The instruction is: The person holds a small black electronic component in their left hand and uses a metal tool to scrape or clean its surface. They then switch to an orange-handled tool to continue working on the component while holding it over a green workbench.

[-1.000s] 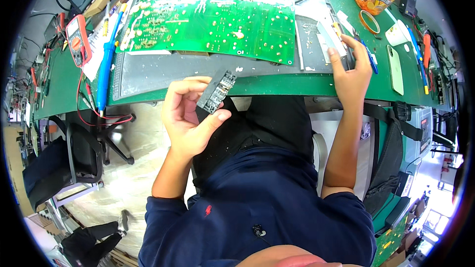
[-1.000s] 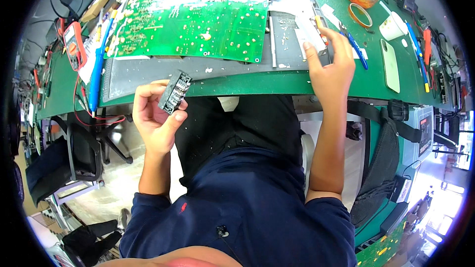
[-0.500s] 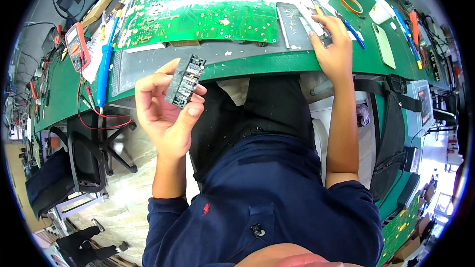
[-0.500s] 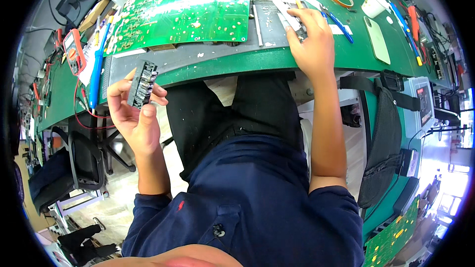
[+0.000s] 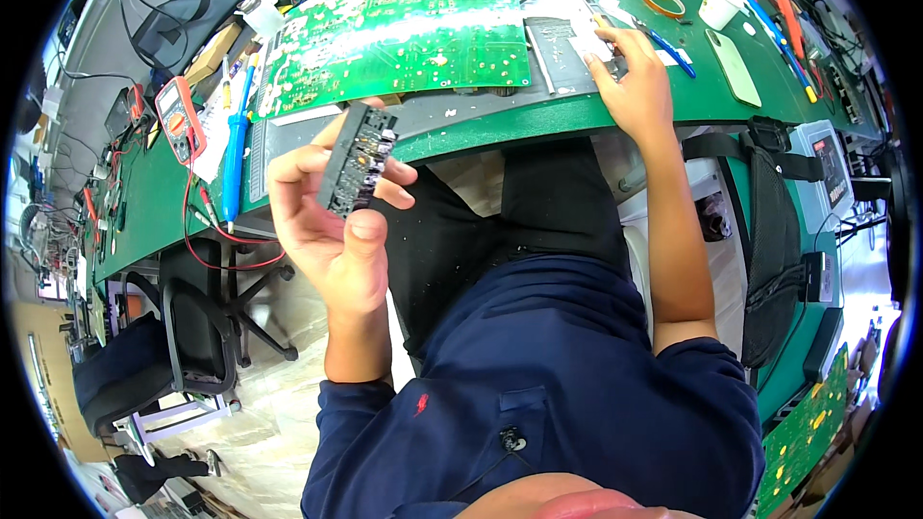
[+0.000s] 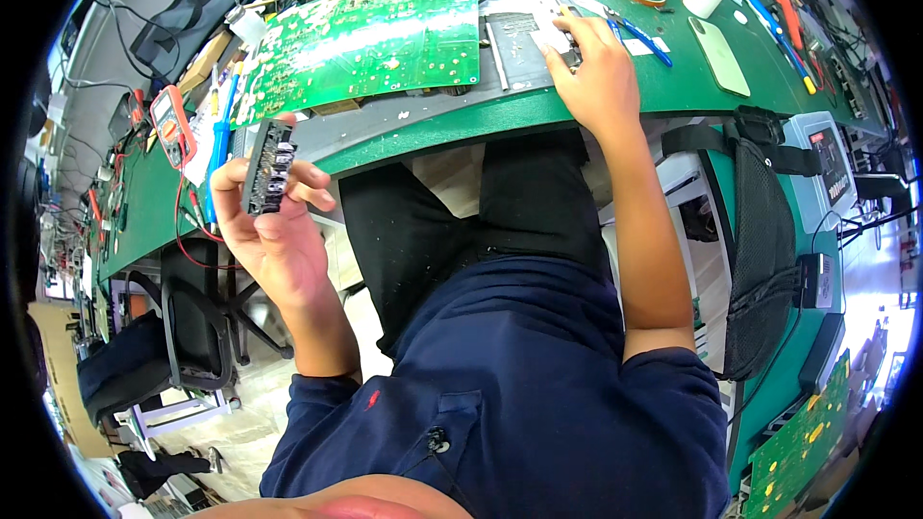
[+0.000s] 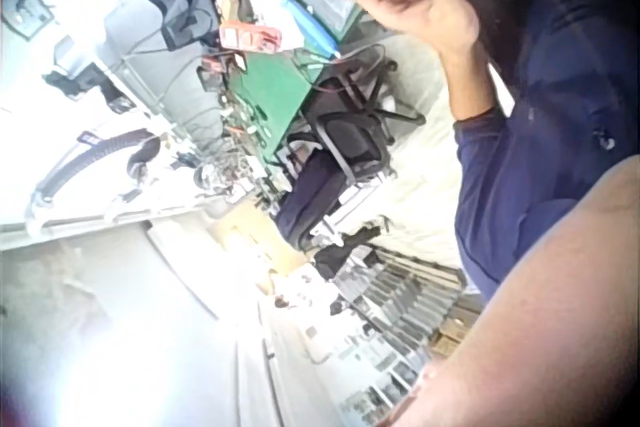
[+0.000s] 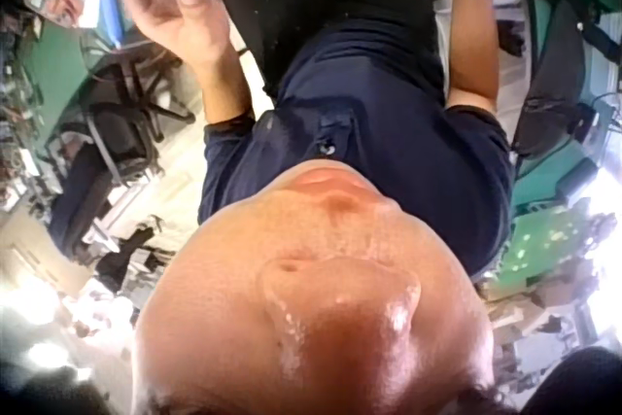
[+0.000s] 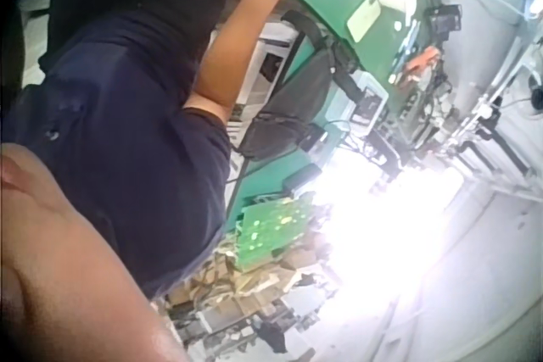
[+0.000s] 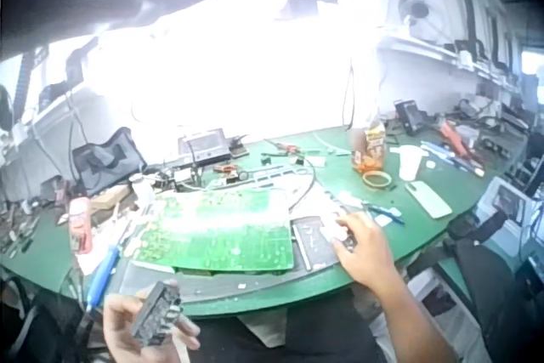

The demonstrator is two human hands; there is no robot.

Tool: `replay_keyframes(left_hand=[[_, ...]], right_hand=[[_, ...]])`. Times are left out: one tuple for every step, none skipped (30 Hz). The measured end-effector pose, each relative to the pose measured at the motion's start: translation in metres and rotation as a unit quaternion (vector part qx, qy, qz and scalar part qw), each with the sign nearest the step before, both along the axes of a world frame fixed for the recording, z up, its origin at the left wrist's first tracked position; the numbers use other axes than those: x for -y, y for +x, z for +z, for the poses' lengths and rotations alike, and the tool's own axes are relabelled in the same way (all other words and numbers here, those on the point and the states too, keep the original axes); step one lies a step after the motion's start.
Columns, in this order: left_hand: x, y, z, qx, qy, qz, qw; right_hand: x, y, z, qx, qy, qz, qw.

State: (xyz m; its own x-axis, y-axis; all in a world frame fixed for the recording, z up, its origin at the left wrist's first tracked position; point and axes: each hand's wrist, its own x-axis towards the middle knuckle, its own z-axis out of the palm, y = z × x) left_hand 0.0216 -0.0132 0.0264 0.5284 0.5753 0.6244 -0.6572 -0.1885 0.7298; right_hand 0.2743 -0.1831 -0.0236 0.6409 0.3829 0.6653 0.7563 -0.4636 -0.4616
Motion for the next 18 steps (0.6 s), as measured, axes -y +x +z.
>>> replay_keyframes(left_hand=[[-0.001, 0.001, 0.002, 0.005, 0.002, 0.004, 1.000], [-0.004, 0.000, 0.001, 0.003, 0.009, 0.004, 1.000], [-0.006, 0.000, 0.000, 0.001, 0.026, -0.009, 1.000], [-0.008, 0.000, -0.001, 0.000, 0.044, -0.020, 0.999], [-0.009, -0.002, -0.002, -0.003, 0.057, -0.029, 0.998], [-0.008, -0.002, 0.000, -0.012, 0.056, -0.037, 0.998], [-0.009, -0.003, 0.000, -0.016, 0.059, -0.046, 0.997], [-0.007, -0.004, 0.000, -0.014, 0.055, -0.045, 0.997], [-0.005, -0.006, -0.001, -0.012, 0.050, -0.044, 0.998], [-0.006, -0.009, 0.000, -0.024, 0.037, -0.060, 0.997], [-0.006, -0.013, 0.000, -0.035, 0.023, -0.077, 0.996], [-0.005, -0.016, 0.000, -0.046, 0.009, -0.095, 0.994], [-0.006, -0.018, 0.001, -0.049, 0.008, -0.093, 0.994], [-0.007, -0.019, 0.001, -0.052, 0.006, -0.093, 0.994], [-0.009, -0.020, 0.000, -0.056, 0.003, -0.092, 0.994], [-0.011, -0.020, -0.001, -0.048, 0.002, -0.088, 0.995], [-0.012, -0.020, -0.002, -0.032, -0.003, -0.084, 0.996], [-0.013, -0.020, -0.003, -0.015, -0.007, -0.079, 0.997]], right_hand=[[0.000, 0.000, -0.001, 0.003, 0.000, 0.000, 1.000], [-0.001, -0.001, -0.001, 0.007, 0.000, 0.003, 1.000], [-0.001, -0.001, -0.002, 0.010, 0.000, 0.005, 1.000], [-0.002, 0.000, -0.001, 0.012, 0.009, 0.008, 1.000], [-0.003, 0.000, -0.001, 0.013, 0.014, 0.013, 1.000], [-0.004, -0.001, -0.001, 0.014, 0.019, 0.019, 1.000], [-0.004, -0.003, -0.001, 0.005, 0.014, 0.013, 1.000], [-0.004, -0.004, 0.001, -0.003, 0.009, 0.010, 1.000], [-0.004, -0.005, 0.002, -0.011, 0.003, 0.006, 1.000], [-0.005, -0.004, 0.002, -0.002, -0.007, -0.001, 1.000], [-0.004, -0.003, 0.001, 0.004, -0.007, 0.000, 1.000], [-0.004, -0.002, 0.001, 0.010, -0.007, 0.002, 1.000], [-0.004, -0.001, 0.000, 0.016, -0.007, 0.003, 1.000], [-0.004, -0.001, -0.001, 0.012, -0.007, 0.008, 1.000], [-0.004, -0.002, -0.001, 0.015, -0.015, 0.005, 1.000], [-0.004, -0.002, -0.001, 0.018, -0.022, 0.002, 1.000], [-0.004, -0.001, -0.001, 0.022, -0.028, -0.002, 0.999], [-0.004, 0.000, -0.001, 0.025, -0.033, -0.002, 0.999]])
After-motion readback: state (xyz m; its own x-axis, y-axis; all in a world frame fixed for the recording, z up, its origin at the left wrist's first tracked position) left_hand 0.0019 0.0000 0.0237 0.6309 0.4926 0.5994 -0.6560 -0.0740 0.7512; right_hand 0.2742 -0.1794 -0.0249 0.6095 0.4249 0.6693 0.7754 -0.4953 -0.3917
